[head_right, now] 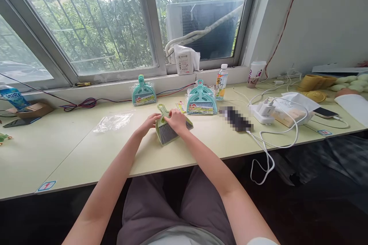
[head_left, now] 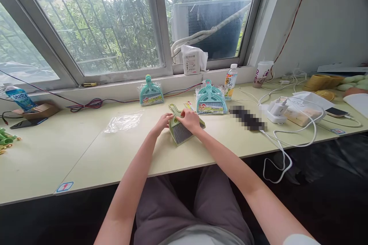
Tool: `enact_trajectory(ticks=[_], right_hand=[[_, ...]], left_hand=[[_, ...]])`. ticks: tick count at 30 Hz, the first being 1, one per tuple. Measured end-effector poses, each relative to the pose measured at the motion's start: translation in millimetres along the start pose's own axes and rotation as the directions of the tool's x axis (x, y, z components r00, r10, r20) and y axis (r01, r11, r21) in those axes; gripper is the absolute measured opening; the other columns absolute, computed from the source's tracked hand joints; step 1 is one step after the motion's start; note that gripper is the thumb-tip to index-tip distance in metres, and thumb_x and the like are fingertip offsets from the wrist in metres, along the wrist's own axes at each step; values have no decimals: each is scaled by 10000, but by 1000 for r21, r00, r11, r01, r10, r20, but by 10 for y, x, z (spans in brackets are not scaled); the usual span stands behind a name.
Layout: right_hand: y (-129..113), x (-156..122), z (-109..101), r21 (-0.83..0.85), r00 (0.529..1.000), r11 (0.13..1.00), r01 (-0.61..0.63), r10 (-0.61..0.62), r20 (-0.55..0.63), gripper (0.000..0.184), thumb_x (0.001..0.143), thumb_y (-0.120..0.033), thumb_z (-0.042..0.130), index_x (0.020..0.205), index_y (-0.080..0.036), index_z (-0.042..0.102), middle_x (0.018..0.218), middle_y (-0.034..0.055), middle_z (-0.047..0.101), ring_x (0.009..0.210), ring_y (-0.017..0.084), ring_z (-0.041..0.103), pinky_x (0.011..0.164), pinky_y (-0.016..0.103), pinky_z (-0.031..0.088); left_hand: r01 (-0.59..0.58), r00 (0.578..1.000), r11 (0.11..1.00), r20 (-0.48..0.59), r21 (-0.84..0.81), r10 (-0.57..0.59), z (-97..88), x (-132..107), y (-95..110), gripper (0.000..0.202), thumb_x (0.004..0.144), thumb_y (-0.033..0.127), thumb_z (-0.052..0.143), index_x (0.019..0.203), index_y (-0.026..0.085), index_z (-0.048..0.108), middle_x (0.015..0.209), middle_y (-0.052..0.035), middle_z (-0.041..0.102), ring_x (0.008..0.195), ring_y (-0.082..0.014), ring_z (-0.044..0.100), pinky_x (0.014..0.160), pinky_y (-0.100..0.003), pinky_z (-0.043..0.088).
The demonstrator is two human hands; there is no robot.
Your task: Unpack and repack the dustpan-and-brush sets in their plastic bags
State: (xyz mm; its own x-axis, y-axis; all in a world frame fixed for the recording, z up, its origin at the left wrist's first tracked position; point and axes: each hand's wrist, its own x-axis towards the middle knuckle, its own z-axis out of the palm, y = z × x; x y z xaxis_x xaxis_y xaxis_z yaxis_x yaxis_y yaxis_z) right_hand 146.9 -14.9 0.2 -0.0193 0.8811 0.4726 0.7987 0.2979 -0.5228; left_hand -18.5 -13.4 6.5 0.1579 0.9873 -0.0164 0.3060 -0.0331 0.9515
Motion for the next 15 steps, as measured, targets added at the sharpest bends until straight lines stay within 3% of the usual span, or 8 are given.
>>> enact_trajectory(ticks=[4, 7, 9, 11, 13, 15], right_hand=[[83, 44, 39, 166, 992, 986, 6, -26, 121, 142, 810, -310, 630, 821, -178, 681, 879, 64, 704, 841, 185, 644, 780, 285, 469], [145, 126, 24, 353, 967, 934, -52, -41, 250, 144, 830, -228, 593, 892, -167, 707, 859, 44, 719, 728, 152, 658, 757, 282, 492], [173, 166, -22, 389, 965, 921, -28, -76, 251, 172, 824, -177, 585, 942, -174, 710, 902, 38, 724, 715, 145, 664, 770, 290, 502], [230, 170, -108, 293, 979, 952, 87, -136, 152, 215, 823, -127, 561, 962, -197, 709, 1010, 42, 714, 861, 171, 668, 861, 322, 488], [361, 133, -227, 73, 981, 981, 181, -185, 55, 277, 829, -114, 545, 1033, -228, 694, 1176, 53, 666, 1108, 220, 594, 982, 388, 430], [592, 68, -353, -161, 978, 966, 201, -188, 93, 402, 801, -156, 621, 1192, -251, 629, 1359, 72, 556, 1302, 281, 442, 1053, 477, 357]], left_hand=[[3, 991, 1000, 133, -10, -2, 67, -40, -3, 487, 626, 570, 715, 853, 157, 595, 734, -7, 583, 661, -146, 549, 558, -235, 384], [44, 990, 999, 133, -29, -40, 0, -11, -53, 545, 565, 563, 757, 888, 144, 625, 737, -18, 600, 654, -153, 548, 544, -239, 356], [71, 993, 997, 98, -28, -68, -70, 14, -79, 548, 561, 554, 757, 899, 139, 644, 756, -33, 622, 666, -164, 560, 550, -248, 356], [81, 995, 997, 61, -20, -80, -143, 30, -95, 518, 566, 543, 752, 877, 139, 656, 769, -43, 640, 690, -178, 574, 570, -259, 371], [84, 996, 996, 24, -22, -84, -202, 35, -105, 474, 576, 534, 745, 830, 142, 658, 773, -51, 648, 718, -190, 585, 600, -271, 397], [85, 996, 995, -12, -45, -86, -237, 35, -114, 434, 585, 520, 740, 789, 148, 651, 770, -54, 652, 736, -199, 591, 628, -283, 420]])
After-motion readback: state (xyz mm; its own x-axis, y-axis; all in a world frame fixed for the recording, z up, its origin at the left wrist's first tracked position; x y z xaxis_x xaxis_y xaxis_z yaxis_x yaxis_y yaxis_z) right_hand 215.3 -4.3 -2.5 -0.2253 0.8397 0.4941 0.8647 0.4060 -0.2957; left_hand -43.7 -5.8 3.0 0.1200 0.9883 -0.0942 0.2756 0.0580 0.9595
